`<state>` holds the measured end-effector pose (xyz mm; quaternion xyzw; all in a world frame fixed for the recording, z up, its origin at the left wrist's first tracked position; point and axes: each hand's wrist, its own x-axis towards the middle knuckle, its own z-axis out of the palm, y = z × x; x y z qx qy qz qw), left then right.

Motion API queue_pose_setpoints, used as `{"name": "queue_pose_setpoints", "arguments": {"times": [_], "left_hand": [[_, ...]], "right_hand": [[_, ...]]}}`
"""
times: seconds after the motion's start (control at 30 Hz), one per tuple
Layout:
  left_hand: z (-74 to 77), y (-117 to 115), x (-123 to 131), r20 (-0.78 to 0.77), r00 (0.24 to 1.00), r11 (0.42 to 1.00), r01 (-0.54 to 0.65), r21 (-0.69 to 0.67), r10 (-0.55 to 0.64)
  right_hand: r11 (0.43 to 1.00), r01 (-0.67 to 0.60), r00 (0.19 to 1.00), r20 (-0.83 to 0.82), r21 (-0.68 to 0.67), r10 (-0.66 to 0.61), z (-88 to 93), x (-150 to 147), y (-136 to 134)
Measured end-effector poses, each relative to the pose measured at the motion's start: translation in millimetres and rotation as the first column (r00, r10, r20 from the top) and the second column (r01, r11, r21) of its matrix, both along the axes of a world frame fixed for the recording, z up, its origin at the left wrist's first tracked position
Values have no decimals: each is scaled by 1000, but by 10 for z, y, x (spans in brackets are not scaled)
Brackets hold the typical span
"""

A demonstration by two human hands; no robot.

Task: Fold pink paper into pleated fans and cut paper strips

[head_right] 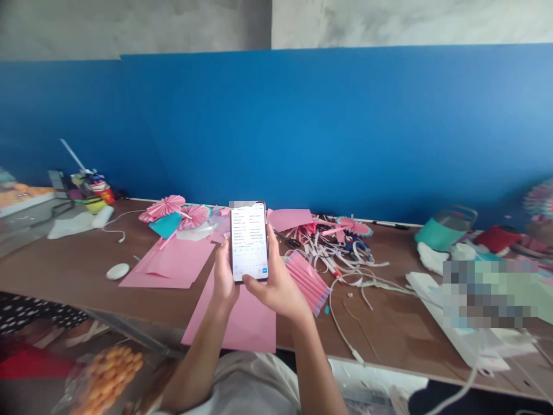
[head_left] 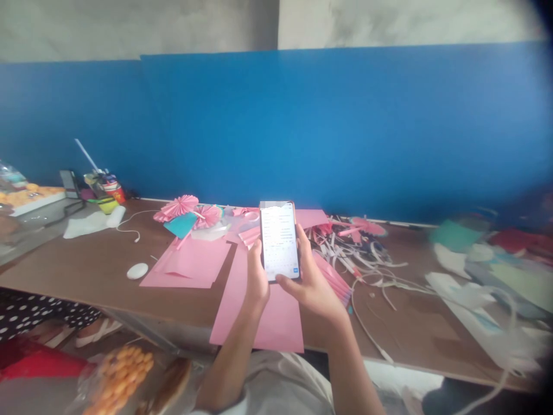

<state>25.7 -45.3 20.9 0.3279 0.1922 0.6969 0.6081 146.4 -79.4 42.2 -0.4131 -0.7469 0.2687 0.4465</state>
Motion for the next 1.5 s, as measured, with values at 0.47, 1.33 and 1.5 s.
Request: {"name": "queue_pose_setpoints", "arguments": {"times": [0.47, 1.33, 1.5], "left_hand": [[67, 2, -24, 19, 996, 992, 90, -90, -88], [62, 28, -2, 93, 995, 999, -18, -36, 21], [11, 29, -15, 71, 997, 999, -36, -4, 36]], "right_hand": [[976, -204, 969, -155, -76, 191, 85, 177, -5], [998, -61, 997, -55, 24, 62, 10, 7, 22], [999, -38, 998, -51, 11, 38, -29, -49, 19]]}}
